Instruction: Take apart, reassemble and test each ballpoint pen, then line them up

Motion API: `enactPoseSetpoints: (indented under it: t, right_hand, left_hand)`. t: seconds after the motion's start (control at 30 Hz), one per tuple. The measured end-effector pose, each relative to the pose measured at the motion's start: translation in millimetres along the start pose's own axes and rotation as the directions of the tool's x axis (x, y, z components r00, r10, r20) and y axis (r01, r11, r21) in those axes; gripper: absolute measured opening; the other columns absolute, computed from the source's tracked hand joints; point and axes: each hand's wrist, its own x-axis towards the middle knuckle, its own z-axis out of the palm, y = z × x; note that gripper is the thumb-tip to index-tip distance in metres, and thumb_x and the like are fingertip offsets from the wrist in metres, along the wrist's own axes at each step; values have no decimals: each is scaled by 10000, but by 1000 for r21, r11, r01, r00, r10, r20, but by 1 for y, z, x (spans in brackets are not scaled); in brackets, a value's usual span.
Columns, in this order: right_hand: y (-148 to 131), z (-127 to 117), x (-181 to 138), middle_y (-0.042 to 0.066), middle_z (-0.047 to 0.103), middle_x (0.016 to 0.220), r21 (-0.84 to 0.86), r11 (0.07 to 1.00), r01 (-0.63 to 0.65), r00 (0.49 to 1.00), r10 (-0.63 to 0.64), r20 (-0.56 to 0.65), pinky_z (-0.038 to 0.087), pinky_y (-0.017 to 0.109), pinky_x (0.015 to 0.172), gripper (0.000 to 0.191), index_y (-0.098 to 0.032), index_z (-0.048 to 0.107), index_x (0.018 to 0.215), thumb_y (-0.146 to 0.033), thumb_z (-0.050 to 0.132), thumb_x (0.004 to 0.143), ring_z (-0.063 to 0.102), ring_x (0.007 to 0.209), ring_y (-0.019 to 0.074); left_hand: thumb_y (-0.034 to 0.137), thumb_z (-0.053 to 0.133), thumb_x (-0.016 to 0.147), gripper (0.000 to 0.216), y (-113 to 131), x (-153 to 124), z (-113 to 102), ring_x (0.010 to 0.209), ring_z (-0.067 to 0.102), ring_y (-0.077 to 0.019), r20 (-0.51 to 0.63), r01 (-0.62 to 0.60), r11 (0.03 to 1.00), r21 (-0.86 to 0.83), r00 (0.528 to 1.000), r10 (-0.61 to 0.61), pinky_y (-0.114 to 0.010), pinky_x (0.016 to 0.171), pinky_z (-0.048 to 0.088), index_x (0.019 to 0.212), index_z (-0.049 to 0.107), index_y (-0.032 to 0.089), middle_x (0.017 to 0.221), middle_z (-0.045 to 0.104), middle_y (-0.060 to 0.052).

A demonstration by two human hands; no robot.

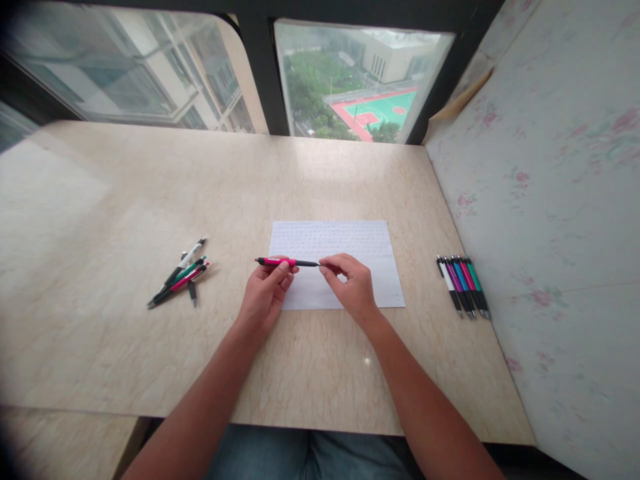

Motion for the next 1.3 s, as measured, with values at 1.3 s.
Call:
enactPoseSetpoints:
  t: [1.3]
  right_hand:
    - [-2, 2, -4, 26, 699, 824, -60, 998, -34, 998, 37, 59, 511, 270, 636, 140, -208, 663, 884, -325, 591, 914, 635, 724, 148]
  left_hand:
    - [234, 837, 696, 242, 3, -3, 2, 774, 656, -102, 22, 15, 999, 29, 1000, -15, -208, 690, 482, 883, 713, 144, 894, 713, -46]
